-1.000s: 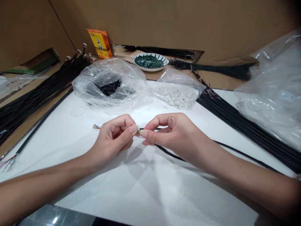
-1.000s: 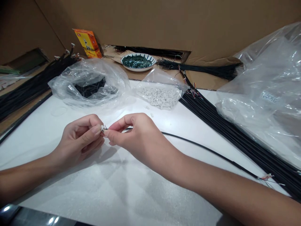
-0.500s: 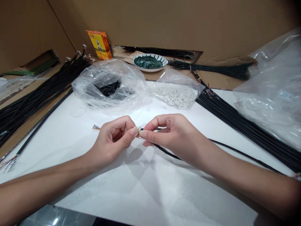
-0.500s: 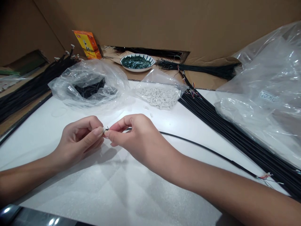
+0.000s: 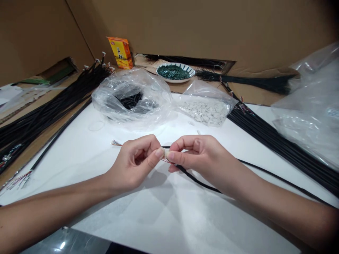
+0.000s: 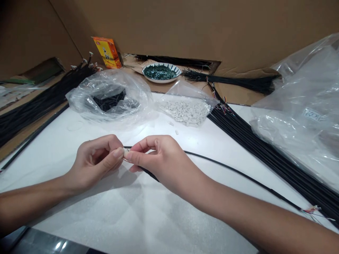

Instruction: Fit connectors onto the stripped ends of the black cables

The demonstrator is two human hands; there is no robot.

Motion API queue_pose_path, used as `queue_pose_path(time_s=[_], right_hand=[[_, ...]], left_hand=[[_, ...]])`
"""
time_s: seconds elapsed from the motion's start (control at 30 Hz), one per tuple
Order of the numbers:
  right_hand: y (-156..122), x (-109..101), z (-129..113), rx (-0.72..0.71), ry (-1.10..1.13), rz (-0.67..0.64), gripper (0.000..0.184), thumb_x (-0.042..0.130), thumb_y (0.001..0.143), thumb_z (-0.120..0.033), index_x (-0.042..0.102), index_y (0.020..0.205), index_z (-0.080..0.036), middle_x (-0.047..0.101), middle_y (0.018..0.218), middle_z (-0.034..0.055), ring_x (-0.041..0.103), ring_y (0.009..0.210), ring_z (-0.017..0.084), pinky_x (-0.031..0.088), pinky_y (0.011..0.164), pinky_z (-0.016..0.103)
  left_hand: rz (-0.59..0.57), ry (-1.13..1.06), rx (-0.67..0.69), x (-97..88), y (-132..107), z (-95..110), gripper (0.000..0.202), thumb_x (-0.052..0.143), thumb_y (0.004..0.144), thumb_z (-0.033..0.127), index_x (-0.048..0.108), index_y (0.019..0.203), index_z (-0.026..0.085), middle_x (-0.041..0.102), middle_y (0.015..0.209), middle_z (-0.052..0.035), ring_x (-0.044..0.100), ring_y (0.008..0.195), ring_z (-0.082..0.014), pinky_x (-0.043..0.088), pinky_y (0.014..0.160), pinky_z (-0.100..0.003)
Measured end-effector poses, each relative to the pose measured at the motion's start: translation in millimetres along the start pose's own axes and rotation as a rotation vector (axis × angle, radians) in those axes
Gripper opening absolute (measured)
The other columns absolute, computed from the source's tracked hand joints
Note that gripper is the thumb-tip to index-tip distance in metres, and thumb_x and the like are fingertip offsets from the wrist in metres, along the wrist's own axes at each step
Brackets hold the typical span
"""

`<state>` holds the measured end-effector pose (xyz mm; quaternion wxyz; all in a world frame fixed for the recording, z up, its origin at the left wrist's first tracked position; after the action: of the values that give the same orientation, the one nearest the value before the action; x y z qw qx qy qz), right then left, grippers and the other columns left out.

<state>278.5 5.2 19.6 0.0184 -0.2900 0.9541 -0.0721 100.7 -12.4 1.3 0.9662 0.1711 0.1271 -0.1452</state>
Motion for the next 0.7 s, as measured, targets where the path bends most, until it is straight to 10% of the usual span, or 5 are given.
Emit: queue_pose_path(time_s=[0.7], right_hand=[[-3.1, 1.2, -1.0, -0.161, -0.238, 0.131, 0.016, 0.062, 0.083, -0.036, 0.071, 0.083, -0.023, 0.072, 0.075, 0.0016, 0.068, 0.068, 0.014, 0.049, 0.054, 0.020]], left_hand=[[-0.003, -0.305, -0.039, -0.4, 1.2, -6.6, 0.022, 0.052, 0.090, 0.028, 0.048, 0.074, 0.014, 0.034, 0.049, 0.0082, 0.029, 0.040, 0.0012, 0.023, 0.040, -0.013]])
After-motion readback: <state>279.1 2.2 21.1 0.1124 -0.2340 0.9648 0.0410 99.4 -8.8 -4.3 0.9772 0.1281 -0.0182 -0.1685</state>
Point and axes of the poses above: each hand's wrist, its own y-axis towards the middle knuckle, its own x-axis out of the palm, z = x × y, the point moved 1 cm from there along y, towards the middle knuckle
